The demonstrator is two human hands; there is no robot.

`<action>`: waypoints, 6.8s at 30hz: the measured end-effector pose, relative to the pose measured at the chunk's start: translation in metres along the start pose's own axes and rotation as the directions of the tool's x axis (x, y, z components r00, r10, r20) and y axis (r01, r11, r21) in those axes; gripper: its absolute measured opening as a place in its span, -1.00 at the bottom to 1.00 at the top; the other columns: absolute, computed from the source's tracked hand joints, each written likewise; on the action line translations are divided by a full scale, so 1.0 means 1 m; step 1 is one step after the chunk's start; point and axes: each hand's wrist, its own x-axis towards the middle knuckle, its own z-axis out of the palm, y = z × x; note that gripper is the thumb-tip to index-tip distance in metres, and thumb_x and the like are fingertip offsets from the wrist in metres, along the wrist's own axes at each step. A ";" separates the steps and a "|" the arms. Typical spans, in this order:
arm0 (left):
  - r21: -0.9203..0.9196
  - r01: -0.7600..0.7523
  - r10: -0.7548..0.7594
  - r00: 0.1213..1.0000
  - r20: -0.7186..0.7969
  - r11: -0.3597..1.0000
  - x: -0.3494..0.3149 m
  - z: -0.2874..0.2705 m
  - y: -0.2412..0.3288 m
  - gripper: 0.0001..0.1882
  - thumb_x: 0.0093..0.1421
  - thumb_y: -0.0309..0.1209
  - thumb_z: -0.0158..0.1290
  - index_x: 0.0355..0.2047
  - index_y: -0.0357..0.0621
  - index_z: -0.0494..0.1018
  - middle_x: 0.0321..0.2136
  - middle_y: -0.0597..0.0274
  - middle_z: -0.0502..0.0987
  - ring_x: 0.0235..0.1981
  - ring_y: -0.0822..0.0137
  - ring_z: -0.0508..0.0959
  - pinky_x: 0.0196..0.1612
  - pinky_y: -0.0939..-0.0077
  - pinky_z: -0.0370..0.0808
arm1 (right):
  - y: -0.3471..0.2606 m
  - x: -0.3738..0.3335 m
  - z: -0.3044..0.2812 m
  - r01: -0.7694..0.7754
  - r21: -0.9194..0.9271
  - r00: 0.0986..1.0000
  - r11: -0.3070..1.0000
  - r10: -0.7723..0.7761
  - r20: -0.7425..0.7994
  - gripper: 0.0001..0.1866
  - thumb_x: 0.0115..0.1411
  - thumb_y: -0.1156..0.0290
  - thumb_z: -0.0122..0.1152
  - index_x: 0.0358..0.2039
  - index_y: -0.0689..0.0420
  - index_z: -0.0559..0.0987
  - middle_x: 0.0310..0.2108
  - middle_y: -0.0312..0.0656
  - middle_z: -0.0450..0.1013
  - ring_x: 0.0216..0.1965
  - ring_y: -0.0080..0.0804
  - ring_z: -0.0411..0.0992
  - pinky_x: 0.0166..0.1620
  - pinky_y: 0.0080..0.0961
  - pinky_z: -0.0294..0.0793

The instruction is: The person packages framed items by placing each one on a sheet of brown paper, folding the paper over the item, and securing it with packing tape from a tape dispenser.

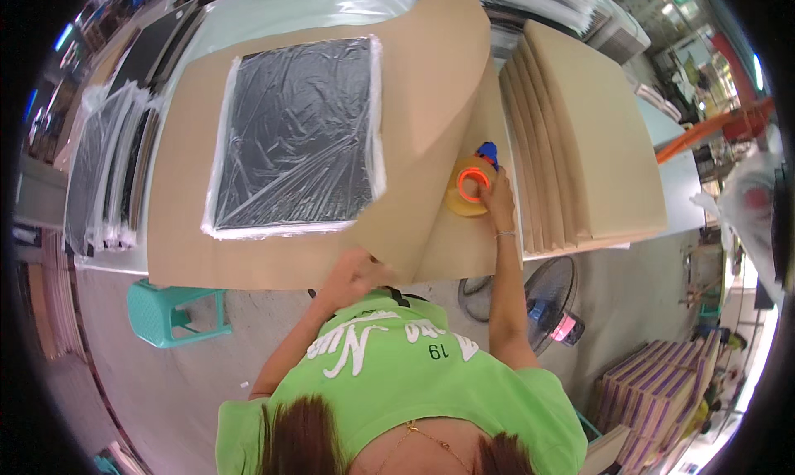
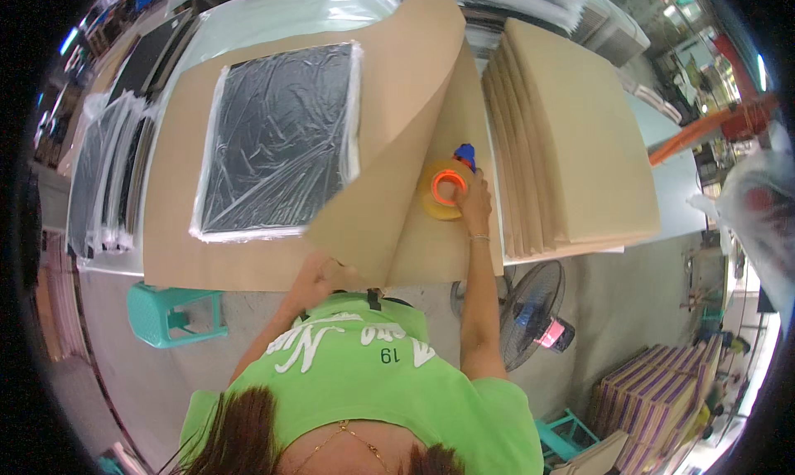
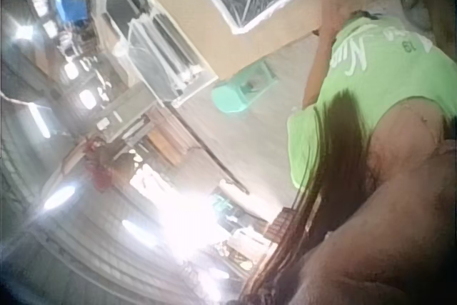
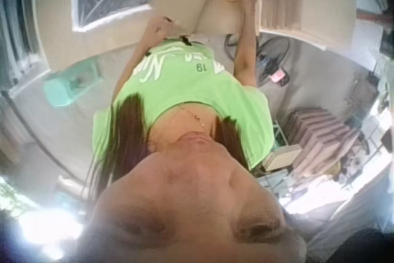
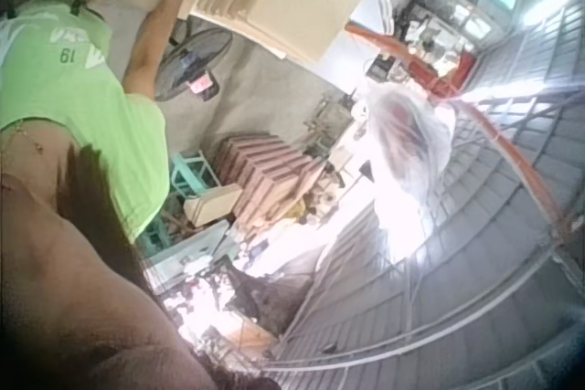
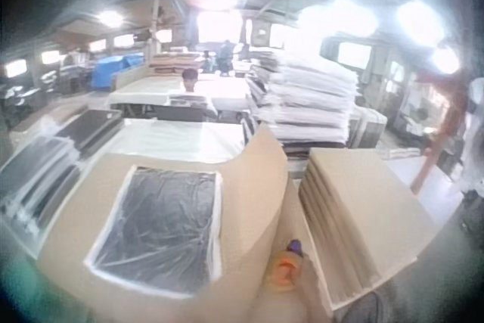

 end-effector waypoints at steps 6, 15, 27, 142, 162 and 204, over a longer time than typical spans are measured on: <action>0.238 -0.245 0.216 0.966 0.143 0.940 -0.002 0.010 0.005 -0.70 0.13 -0.40 0.06 -0.14 -0.24 0.44 -0.28 -0.03 0.52 -0.26 -0.09 0.50 -0.17 0.17 0.43 | -0.098 0.061 -0.098 0.175 0.515 0.984 0.839 -0.167 -0.062 0.06 0.11 -0.20 0.13 0.35 0.26 -0.09 0.21 0.14 0.19 0.05 0.00 0.36 0.03 -0.26 0.39; 0.183 -0.621 0.534 0.763 0.363 0.762 0.024 -0.024 -0.019 -0.91 0.09 -0.46 0.06 -0.38 -0.17 0.43 -0.38 0.14 0.47 -0.26 0.08 0.49 -0.20 0.21 0.41 | -0.209 0.146 -0.124 0.327 -0.124 0.838 0.937 -0.226 0.496 -0.61 0.03 0.12 0.29 -0.27 0.18 0.58 -0.50 -0.27 0.49 -0.51 -0.42 0.41 -0.62 -0.45 0.32; 0.308 -0.001 0.202 0.756 -0.623 0.952 0.075 -0.376 -0.168 -0.26 0.08 -0.34 0.20 0.23 -0.15 0.14 0.13 -0.22 0.20 0.16 -0.14 0.22 0.18 0.08 0.20 | -0.429 -0.006 0.105 0.474 0.142 0.821 0.869 -0.494 0.287 -0.76 0.00 0.32 0.23 -0.42 0.23 0.48 -0.33 0.12 0.46 -0.20 0.14 0.41 -0.17 -0.06 0.39; 0.035 0.877 -0.231 0.165 -0.959 0.479 -0.084 -0.538 -0.216 -0.54 0.09 -0.05 0.11 -0.09 -0.05 0.51 0.09 -0.08 0.35 0.19 -0.04 0.27 0.17 -0.15 0.12 | -0.380 0.046 0.167 0.571 -0.262 0.809 0.778 -0.587 0.021 -0.51 0.41 0.10 -0.39 0.33 -0.25 0.14 0.35 -0.19 0.02 0.37 -0.08 -0.09 0.31 0.09 -0.15; 0.396 0.539 0.127 0.467 -0.875 0.743 -0.100 -0.513 -0.146 -0.43 0.17 -0.49 -0.02 0.23 0.10 0.28 -0.51 -0.18 0.44 -0.48 0.02 0.49 -0.33 0.22 0.38 | -0.382 0.044 0.163 0.567 -0.235 0.816 0.790 -0.577 0.031 -0.51 0.41 0.11 -0.35 0.33 -0.26 0.15 0.36 -0.23 0.01 0.38 -0.15 -0.09 0.34 0.01 -0.17; 0.449 0.565 0.048 0.585 -0.810 0.692 -0.074 -0.523 -0.133 -0.21 -0.21 -0.32 0.30 0.14 0.03 0.37 -0.10 0.07 0.50 0.00 0.03 0.45 0.04 0.17 0.38 | -0.382 0.045 0.166 0.567 -0.233 0.814 0.790 -0.581 0.008 -0.52 0.41 0.10 -0.36 0.32 -0.27 0.17 0.35 -0.24 0.03 0.38 -0.16 -0.08 0.33 0.03 -0.16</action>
